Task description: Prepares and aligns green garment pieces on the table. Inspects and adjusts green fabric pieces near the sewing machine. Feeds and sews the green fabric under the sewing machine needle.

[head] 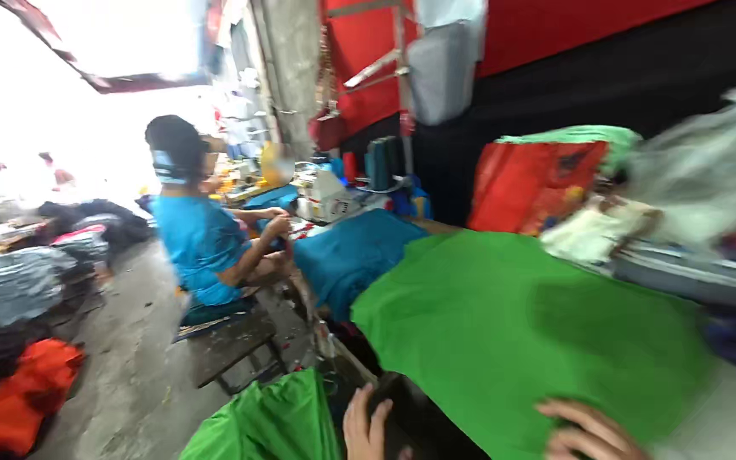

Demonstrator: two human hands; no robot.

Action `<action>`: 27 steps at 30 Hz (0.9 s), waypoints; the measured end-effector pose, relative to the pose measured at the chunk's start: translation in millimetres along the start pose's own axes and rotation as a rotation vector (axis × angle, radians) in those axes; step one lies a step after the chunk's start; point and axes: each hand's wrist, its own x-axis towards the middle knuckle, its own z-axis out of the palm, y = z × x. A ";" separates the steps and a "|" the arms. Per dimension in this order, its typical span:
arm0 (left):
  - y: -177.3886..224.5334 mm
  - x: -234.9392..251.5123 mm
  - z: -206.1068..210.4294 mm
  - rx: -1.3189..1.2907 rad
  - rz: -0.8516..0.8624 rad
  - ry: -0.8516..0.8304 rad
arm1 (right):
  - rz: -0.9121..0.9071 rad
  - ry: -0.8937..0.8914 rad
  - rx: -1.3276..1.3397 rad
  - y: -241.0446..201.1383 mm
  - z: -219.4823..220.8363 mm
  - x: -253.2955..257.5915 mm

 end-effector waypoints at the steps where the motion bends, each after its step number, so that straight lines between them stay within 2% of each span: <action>1: 18.5 17.9 0.3 -0.033 0.092 0.010 | 0.031 0.032 0.007 -0.7 1.4 1.6; 5: 69.7 65.6 18.5 -0.118 0.405 0.001 | 0.094 0.322 0.080 21.5 18.9 1.4; 8: 92.8 79.7 43.7 -0.158 0.607 -0.015 | 0.228 0.373 0.196 14.7 16.2 5.0; 10: 103.0 81.3 53.6 -0.187 0.660 -0.096 | 0.280 0.381 0.217 9.2 18.2 7.3; 13: 112.8 81.9 61.3 -0.271 0.609 -0.158 | 0.288 0.366 0.225 6.7 19.6 7.7; 15: 115.3 83.8 60.9 -0.367 0.549 -0.193 | 0.265 0.300 0.323 9.8 12.7 4.4; 17: 115.3 85.5 57.6 -0.527 0.447 -0.255 | 0.237 0.218 0.420 11.9 0.2 -1.8; 19: 117.4 87.5 50.6 -0.704 0.323 -0.303 | 0.186 0.202 0.378 8.8 -8.4 -7.5; 22: 124.0 89.0 39.9 -0.833 0.157 -0.353 | 0.024 0.272 0.159 7.1 -2.9 -12.7; 25: 125.8 90.4 38.4 -0.869 0.080 -0.393 | -0.022 0.436 -0.013 6.3 5.7 -11.0; 27: 125.3 93.0 38.6 -0.915 0.026 -0.413 | -0.031 0.480 -0.065 4.6 4.4 -8.1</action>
